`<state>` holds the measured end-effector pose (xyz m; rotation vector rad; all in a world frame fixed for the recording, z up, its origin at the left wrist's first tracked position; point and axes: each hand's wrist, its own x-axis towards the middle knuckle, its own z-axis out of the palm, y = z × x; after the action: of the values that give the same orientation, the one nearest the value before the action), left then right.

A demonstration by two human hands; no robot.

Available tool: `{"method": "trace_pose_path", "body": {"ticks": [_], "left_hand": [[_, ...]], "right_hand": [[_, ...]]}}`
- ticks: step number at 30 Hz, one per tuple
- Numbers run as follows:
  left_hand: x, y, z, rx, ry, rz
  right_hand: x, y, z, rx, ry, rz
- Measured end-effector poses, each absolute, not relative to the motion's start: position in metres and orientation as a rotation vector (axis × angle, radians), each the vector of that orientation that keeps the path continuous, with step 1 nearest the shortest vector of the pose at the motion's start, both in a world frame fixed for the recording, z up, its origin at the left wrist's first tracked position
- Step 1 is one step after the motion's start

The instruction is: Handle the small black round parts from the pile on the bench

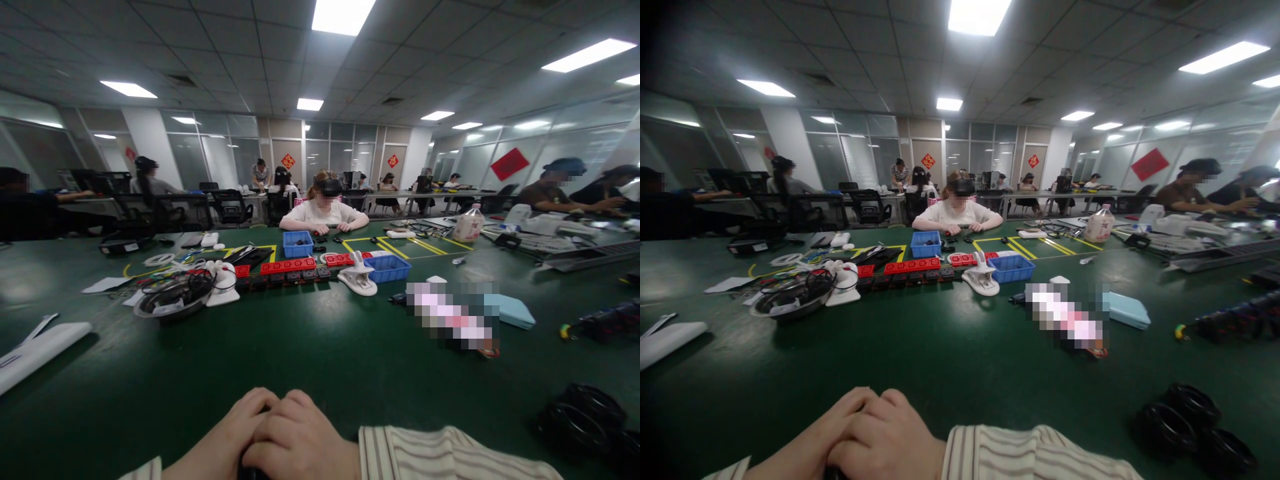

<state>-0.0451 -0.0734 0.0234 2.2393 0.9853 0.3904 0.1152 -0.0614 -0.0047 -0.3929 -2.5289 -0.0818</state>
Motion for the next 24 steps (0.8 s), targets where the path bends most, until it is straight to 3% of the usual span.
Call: {"method": "trace_pose_path", "body": {"ticks": [8,18,24], "left_hand": [[-0.0470,-0.0783,0.0311,2.308,0.926,0.349],[-0.0498,-0.0780,0.0223,2.541,1.044,0.367],[-0.0451,-0.0770,0.0283,2.374,1.013,0.348]], "right_hand": [[0.1209,-0.0593,-0.0053,-0.070,-2.584,-0.007],[0.1168,-0.0653,-0.0112,-0.587,-2.409,-0.025],[0.1181,-0.0614,-0.0076,-0.367,-2.511,-0.060]]}}
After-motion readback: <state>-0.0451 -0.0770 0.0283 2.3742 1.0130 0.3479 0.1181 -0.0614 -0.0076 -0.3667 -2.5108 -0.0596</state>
